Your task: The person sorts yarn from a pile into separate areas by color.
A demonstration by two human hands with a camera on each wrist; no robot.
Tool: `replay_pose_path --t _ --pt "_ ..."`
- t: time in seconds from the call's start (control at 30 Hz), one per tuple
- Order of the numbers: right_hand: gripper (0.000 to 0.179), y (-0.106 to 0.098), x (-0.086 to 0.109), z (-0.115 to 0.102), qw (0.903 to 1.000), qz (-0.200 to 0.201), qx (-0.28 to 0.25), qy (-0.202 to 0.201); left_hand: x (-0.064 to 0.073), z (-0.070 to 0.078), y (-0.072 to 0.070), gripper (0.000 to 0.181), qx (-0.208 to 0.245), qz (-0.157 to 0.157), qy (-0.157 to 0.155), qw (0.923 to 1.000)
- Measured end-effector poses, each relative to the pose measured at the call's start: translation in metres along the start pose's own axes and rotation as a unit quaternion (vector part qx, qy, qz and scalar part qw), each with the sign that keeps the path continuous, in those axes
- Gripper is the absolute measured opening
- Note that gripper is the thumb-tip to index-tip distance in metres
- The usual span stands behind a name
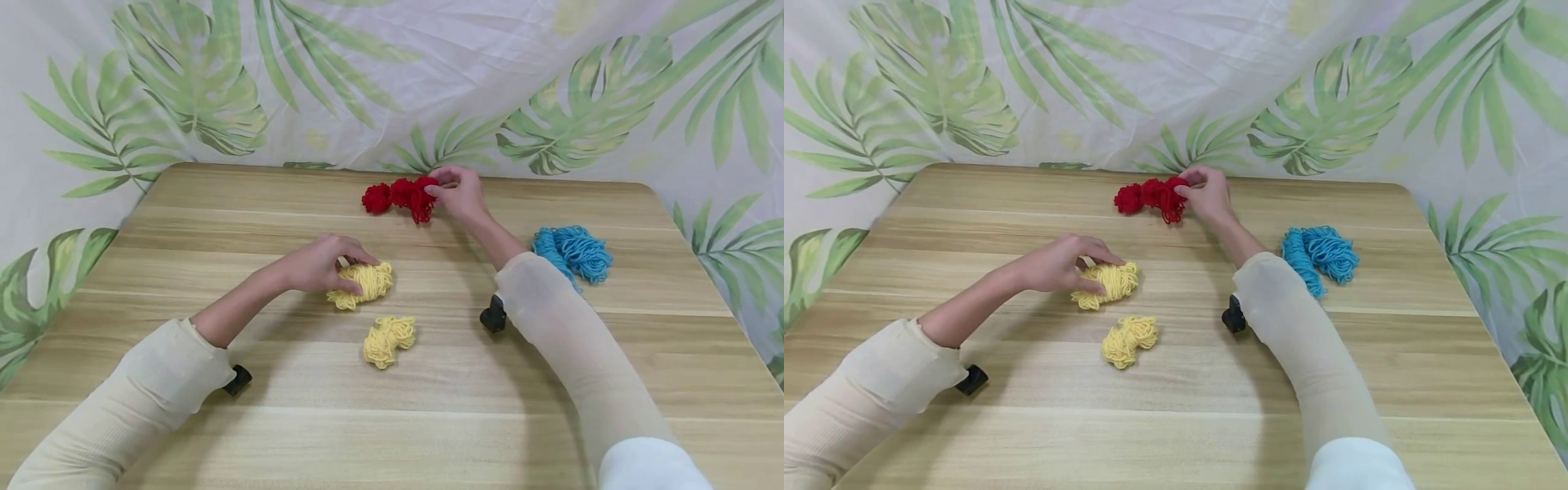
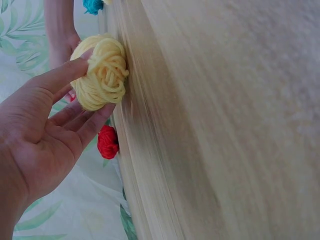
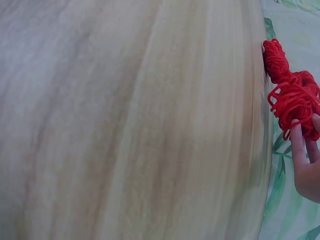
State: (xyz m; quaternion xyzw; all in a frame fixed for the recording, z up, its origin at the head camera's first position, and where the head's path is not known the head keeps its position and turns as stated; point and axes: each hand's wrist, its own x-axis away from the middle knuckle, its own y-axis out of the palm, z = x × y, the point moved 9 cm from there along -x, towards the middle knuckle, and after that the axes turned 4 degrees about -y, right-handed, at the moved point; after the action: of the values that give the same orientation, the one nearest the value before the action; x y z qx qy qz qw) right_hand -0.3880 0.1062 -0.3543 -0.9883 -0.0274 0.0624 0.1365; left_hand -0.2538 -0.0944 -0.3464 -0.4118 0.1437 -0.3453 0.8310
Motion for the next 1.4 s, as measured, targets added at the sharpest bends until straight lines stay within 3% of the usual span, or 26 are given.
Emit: replay_pose_path --t 0.83,1.4 --pt "0.021 0.005 -0.004 0.013 0.9989 -0.001 0.030 0.036 0.000 -0.002 0.001 0.044 0.003 0.000 -0.006 1.0000" --pt "0.035 0.001 0.004 0.011 0.9954 -0.047 0.076 0.035 0.002 0.000 0.000 0.039 0.010 0.002 -0.015 0.9998"
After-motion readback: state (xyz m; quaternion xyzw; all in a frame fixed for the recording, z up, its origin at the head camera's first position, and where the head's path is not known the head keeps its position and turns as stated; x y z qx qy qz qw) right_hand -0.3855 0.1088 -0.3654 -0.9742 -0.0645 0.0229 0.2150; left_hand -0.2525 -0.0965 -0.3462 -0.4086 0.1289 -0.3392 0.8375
